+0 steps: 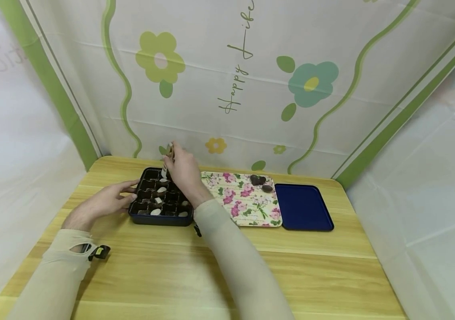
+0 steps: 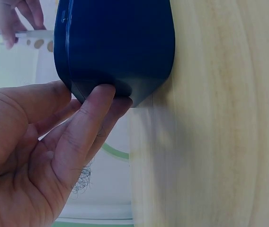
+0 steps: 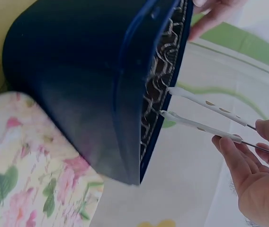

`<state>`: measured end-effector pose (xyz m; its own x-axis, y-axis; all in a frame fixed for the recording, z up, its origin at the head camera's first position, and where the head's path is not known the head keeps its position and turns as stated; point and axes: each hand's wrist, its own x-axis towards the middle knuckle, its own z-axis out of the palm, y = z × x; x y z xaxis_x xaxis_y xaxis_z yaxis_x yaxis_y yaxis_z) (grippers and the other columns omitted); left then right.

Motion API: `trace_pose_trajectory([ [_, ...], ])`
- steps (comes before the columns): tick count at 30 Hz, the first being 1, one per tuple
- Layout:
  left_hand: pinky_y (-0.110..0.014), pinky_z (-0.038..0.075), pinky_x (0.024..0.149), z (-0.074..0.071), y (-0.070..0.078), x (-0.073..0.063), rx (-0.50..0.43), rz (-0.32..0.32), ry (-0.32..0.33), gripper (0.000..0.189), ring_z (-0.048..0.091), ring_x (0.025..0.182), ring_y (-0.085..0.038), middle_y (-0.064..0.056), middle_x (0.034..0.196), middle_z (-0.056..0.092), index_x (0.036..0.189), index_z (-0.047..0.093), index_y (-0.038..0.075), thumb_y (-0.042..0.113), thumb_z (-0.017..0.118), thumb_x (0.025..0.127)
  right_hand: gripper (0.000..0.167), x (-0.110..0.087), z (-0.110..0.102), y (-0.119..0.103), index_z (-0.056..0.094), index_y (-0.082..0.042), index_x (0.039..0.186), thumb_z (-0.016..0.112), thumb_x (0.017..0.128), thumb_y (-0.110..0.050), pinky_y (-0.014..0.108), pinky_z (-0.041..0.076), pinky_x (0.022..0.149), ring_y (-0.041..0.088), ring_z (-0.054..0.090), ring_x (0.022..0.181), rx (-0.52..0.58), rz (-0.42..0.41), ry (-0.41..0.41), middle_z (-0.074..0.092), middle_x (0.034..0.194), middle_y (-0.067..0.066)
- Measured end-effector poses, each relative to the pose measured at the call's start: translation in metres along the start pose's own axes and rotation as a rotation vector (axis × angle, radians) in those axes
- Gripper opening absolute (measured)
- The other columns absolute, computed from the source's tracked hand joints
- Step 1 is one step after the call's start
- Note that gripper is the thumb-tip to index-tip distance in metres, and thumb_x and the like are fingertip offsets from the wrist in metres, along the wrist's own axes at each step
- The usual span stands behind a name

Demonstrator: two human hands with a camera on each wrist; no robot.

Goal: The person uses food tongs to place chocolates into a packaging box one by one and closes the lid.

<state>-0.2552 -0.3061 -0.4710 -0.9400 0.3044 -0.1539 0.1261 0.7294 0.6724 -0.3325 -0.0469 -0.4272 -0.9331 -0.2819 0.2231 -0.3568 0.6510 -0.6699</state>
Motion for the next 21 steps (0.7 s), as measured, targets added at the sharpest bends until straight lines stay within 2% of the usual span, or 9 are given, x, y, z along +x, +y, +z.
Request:
trace_pose_trajectory([
  [5,-0.040,0.070,0.087,-0.001,0.001,0.000,-0.001,-0.001,-0.006,0.068,0.083,0.110,-0.034,-0.047,0.164,0.057,0.181,0.033,-0.006,0.011,0.062,0.121,0.037,-0.007,-0.019,0.012,0.058,-0.010,0.151,0.066,0.123,-0.033,0.027,0.072,0.072,0.034,0.089,0.117,0.043,0.025,0.041,0.081,0.134,0.017],
  [11,-0.036,0.068,0.082,-0.002,0.002,-0.001,0.000,-0.006,-0.006,0.069,0.082,0.098,-0.025,-0.047,0.165,0.056,0.181,0.032,-0.006,0.012,0.061,0.121,0.040,-0.019,-0.047,0.032,0.060,-0.010,0.154,0.070,0.121,-0.029,0.042,0.077,0.092,0.038,0.086,0.124,0.096,0.084,0.106,0.080,0.138,0.017],
  [15,-0.034,0.066,0.078,-0.002,0.002,-0.001,-0.011,-0.011,-0.010,0.070,0.079,0.089,-0.022,-0.048,0.165,0.056,0.182,0.031,-0.005,0.011,0.061,0.121,0.036,-0.029,-0.067,0.048,0.063,-0.012,0.150,0.069,0.121,-0.033,0.046,0.076,0.093,0.039,0.085,0.127,0.103,0.124,0.137,0.080,0.143,0.017],
  [21,-0.033,0.065,0.080,-0.001,0.003,-0.001,-0.006,-0.010,-0.010,0.070,0.080,0.090,-0.021,-0.048,0.164,0.056,0.182,0.031,-0.005,0.011,0.062,0.121,0.025,-0.047,-0.096,0.078,0.066,-0.010,0.135,0.070,0.121,-0.031,0.052,0.076,0.096,0.044,0.084,0.130,0.052,0.139,0.202,0.080,0.145,0.021],
])
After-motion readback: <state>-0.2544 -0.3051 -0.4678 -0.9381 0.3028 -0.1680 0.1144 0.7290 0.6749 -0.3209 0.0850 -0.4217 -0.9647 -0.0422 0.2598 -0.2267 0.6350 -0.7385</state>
